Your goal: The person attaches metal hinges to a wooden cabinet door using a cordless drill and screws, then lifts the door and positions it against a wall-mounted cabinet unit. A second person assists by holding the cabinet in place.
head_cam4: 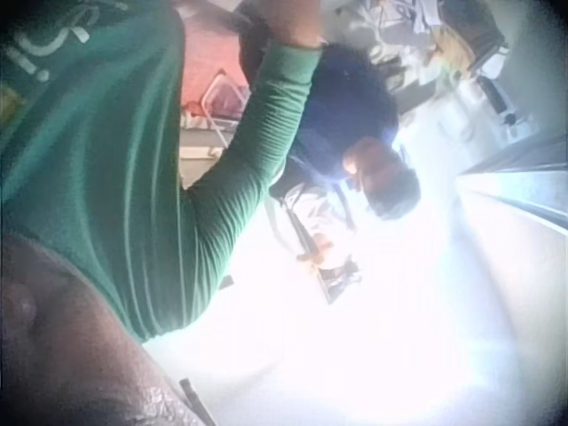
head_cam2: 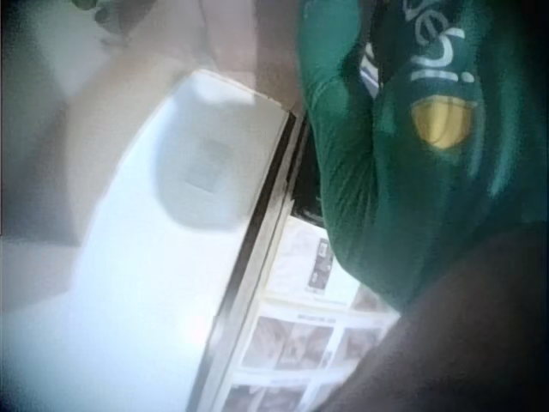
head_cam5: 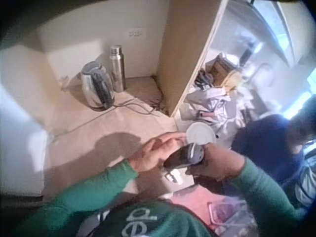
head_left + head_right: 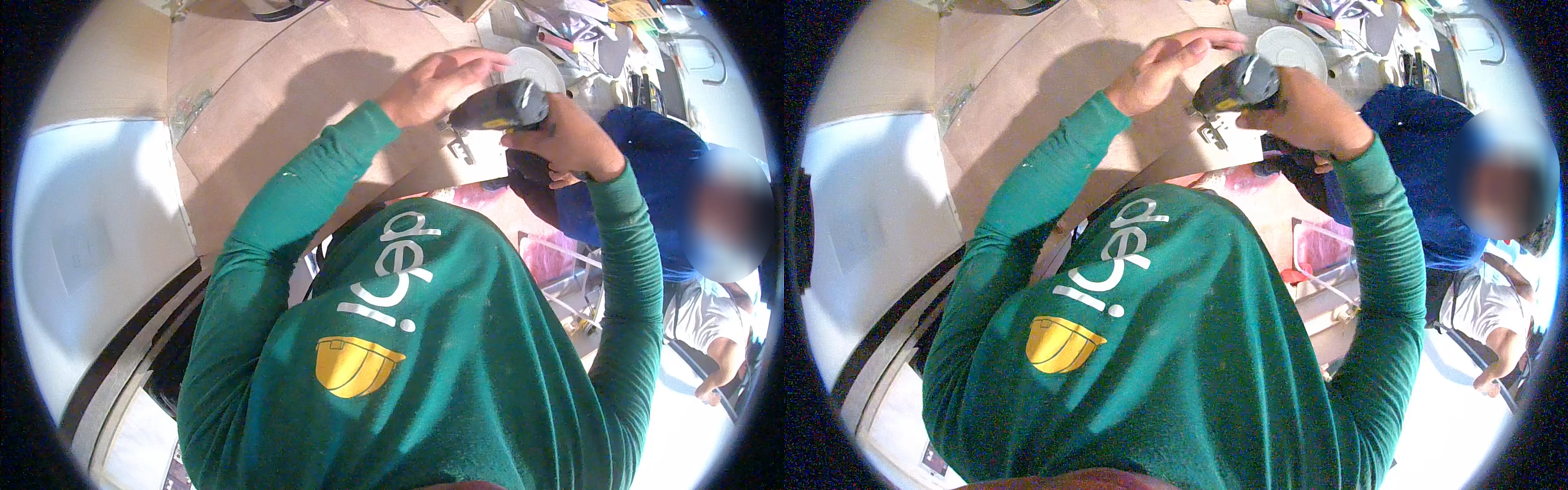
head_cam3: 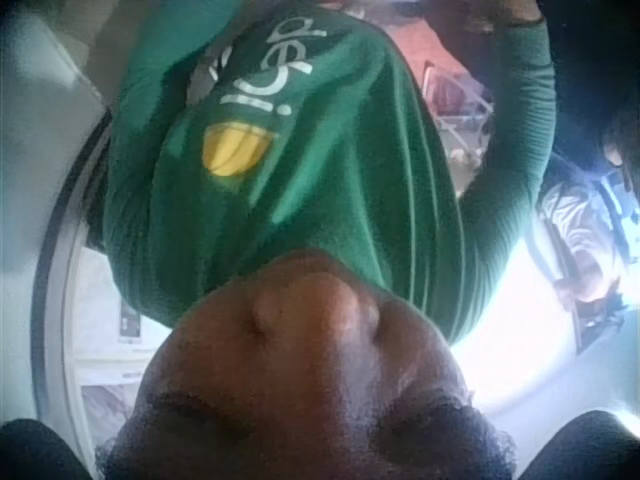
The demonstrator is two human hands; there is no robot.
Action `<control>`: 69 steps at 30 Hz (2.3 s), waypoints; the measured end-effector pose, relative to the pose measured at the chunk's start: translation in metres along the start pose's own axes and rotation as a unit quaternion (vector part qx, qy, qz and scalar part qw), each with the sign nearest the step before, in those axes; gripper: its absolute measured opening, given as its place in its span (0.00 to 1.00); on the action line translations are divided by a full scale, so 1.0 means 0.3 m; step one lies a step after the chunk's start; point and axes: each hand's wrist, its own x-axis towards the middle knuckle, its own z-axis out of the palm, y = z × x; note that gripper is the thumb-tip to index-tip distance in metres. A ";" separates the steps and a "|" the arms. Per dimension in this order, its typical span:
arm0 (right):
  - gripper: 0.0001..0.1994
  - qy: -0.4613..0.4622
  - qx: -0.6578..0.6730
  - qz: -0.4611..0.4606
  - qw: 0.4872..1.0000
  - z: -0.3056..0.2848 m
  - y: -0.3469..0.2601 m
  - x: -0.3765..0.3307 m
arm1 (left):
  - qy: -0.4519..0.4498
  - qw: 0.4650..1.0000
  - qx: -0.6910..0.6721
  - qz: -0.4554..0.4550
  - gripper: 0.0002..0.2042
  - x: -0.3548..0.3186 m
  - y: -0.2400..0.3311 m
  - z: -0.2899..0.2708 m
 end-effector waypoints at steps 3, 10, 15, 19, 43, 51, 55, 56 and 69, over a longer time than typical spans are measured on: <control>0.17 0.052 0.077 0.089 0.992 -0.014 0.087 -0.027 | 0.033 0.975 0.218 0.009 0.19 -0.095 -0.163 -0.057; 0.18 0.008 0.123 0.149 0.981 0.005 0.043 -0.039 | -0.018 0.976 0.208 -0.068 0.22 -0.153 -0.305 -0.011; 0.19 0.018 0.109 0.159 0.981 0.019 0.023 -0.040 | -0.071 0.945 0.303 -0.099 0.26 -0.134 -0.204 -0.007; 0.20 0.021 0.082 0.134 0.987 0.028 0.041 -0.033 | -0.056 0.951 0.299 -0.059 0.26 -0.147 -0.228 -0.010; 0.22 0.006 -0.133 -0.077 0.988 -0.055 0.125 0.082 | 0.013 0.999 -0.039 0.005 0.27 0.019 -0.003 0.078; 0.27 -0.073 -0.159 -0.029 0.984 -0.047 0.244 0.078 | -0.129 0.991 0.035 0.010 0.27 0.141 0.046 0.123; 0.28 -0.089 -0.188 -0.019 0.978 -0.060 0.217 0.082 | -0.121 0.991 0.044 0.030 0.26 0.130 0.028 0.121; 0.28 -0.081 -0.195 -0.036 0.977 -0.059 0.225 0.084 | -0.118 0.991 0.049 0.033 0.26 0.126 0.034 0.126; 0.33 -0.025 -0.106 -0.145 0.983 -0.061 0.122 0.031 | 0.105 0.959 0.242 0.105 0.33 -0.020 0.034 0.136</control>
